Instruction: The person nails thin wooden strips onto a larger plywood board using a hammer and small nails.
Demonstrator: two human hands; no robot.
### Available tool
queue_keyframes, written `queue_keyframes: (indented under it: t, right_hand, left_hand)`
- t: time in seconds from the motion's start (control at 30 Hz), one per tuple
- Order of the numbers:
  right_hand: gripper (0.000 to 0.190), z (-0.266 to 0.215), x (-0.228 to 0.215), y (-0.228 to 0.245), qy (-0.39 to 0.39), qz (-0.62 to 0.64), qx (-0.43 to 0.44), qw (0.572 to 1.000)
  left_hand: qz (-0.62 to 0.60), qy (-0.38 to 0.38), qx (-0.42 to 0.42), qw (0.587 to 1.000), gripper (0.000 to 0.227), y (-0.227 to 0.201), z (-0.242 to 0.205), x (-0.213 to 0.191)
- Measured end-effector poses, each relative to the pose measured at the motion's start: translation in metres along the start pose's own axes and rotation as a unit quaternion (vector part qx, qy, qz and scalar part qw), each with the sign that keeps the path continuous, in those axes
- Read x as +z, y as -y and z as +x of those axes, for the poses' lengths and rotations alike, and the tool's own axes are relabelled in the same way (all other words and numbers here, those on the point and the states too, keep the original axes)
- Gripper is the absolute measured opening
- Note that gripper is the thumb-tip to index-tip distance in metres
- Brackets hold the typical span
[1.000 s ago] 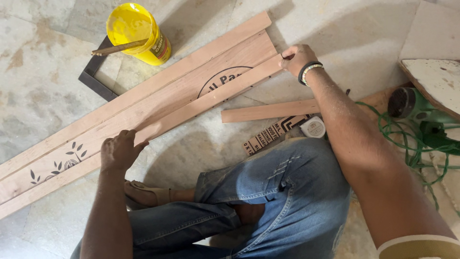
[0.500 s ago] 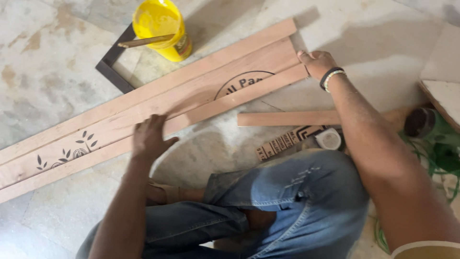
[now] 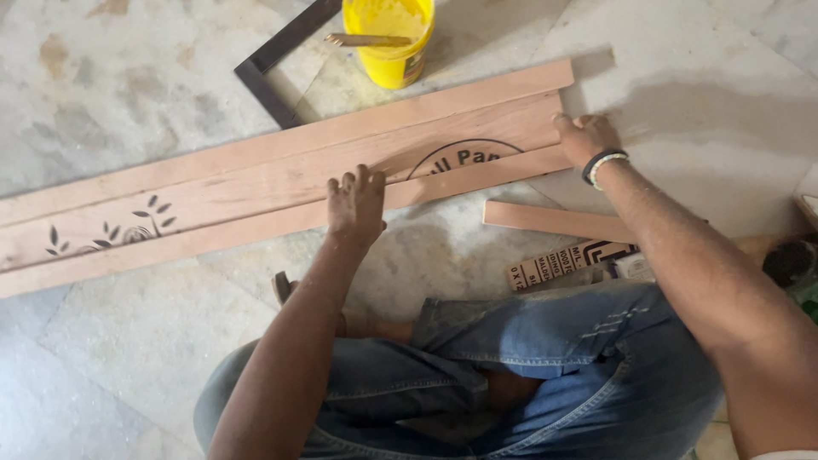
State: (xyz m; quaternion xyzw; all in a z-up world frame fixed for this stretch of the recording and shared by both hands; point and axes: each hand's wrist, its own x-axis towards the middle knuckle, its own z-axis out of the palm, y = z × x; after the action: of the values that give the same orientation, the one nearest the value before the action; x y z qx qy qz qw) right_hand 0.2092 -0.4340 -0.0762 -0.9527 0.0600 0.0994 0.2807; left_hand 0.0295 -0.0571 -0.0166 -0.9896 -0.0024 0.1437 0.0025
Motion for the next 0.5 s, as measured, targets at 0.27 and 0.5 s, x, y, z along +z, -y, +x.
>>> queue_keyframes:
  t: [0.27,0.5]
  right_hand:
    - [0.048,-0.071,0.065,0.072,0.08,0.077,0.014,0.994]
    - [0.032,-0.111,0.075,0.091,0.07,0.141,-0.011,0.987]
  left_hand:
    - [-0.067,-0.047,0.075,0.994,0.084,-0.01,-0.022,-0.003]
    - [-0.022,-0.02,0.109,0.994,0.07,-0.024,-0.01,0.012]
